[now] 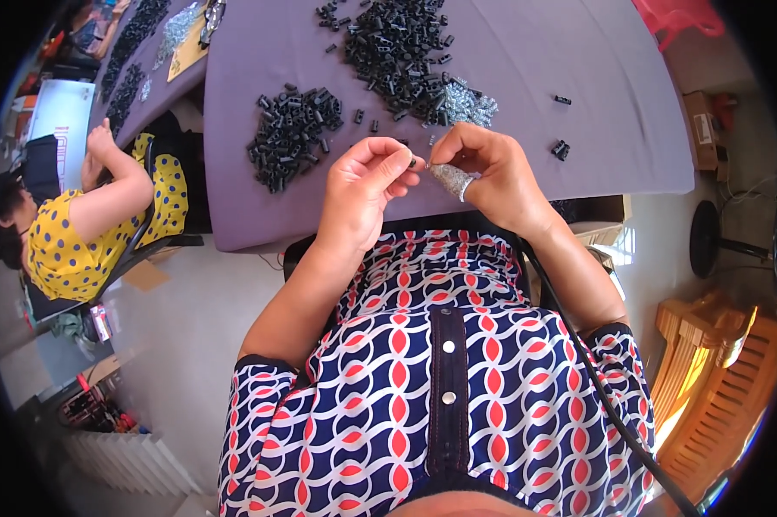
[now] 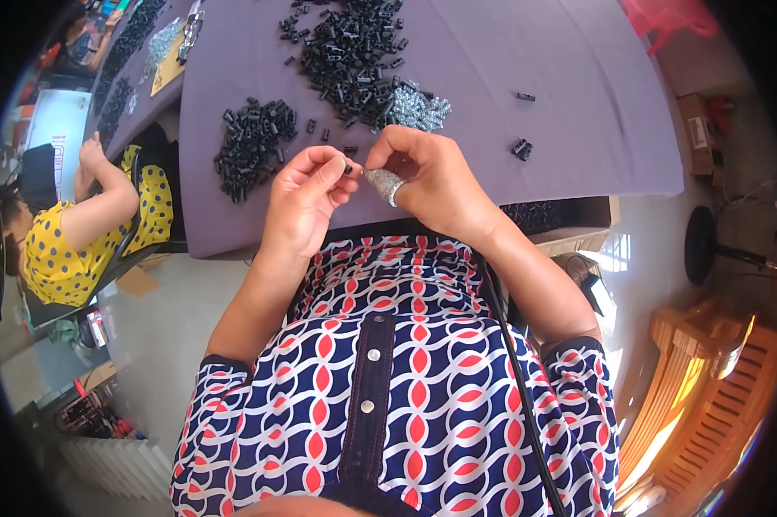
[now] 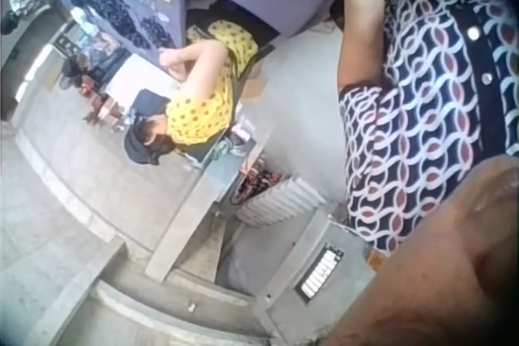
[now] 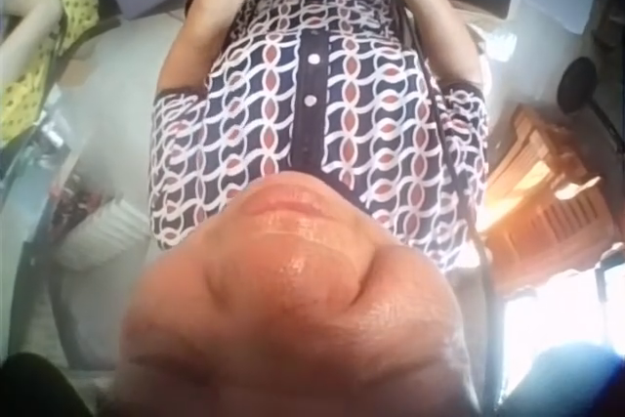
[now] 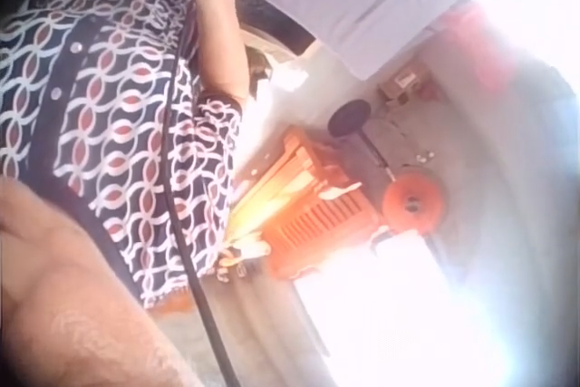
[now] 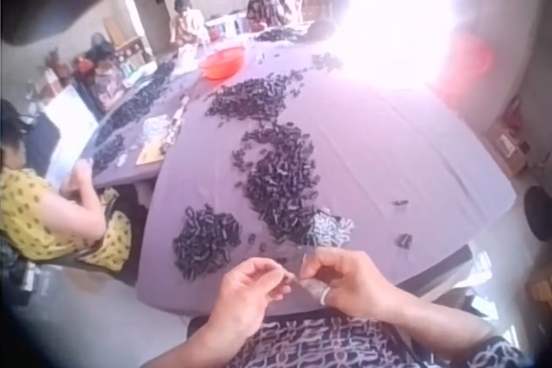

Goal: Insert small metal pins into plastic housing components at a workbench.

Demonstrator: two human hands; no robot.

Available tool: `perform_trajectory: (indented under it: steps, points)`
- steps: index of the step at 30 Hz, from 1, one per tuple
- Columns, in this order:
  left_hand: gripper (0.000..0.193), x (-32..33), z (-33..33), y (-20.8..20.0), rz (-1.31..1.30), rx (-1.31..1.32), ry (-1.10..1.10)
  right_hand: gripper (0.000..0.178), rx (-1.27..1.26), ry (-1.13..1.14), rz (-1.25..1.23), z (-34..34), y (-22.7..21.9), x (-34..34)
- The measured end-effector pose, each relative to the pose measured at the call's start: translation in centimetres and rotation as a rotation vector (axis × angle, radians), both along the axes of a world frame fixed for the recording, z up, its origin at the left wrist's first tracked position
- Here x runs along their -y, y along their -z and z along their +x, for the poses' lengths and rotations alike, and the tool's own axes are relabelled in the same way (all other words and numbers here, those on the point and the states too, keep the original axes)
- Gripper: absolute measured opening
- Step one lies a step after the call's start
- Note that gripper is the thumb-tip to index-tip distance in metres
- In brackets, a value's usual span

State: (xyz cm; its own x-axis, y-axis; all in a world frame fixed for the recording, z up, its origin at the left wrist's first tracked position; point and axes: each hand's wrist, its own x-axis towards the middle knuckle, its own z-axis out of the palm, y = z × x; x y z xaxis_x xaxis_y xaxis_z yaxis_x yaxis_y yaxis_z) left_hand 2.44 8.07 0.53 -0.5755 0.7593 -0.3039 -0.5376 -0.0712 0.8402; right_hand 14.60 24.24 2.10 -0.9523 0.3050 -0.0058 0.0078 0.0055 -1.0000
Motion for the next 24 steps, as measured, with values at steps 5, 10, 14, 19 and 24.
perform_trajectory:
  steps: [5,10,14,19,24]
  points:
    - [0.009,-0.2,1.0,0.6,0.083,0.172,-0.016,0.008,-0.054,0.036,-0.026,0.0,-0.1,0.7]
    - [0.009,0.2,1.3,0.8,0.092,0.187,-0.003,0.009,-0.012,0.016,0.01,0.2,0.0,0.7]
    - [0.01,0.3,1.5,0.5,0.093,0.262,0.007,0.009,0.016,-0.089,-0.131,0.1,-0.2,0.3]
    - [0.013,2.1,2.1,0.7,0.008,0.297,0.132,0.008,0.133,-0.187,-0.255,1.1,-0.4,0.8]
    - [0.014,3.5,2.6,-0.3,-0.056,0.107,0.282,0.01,0.129,-0.203,0.064,2.7,-1.6,1.4]
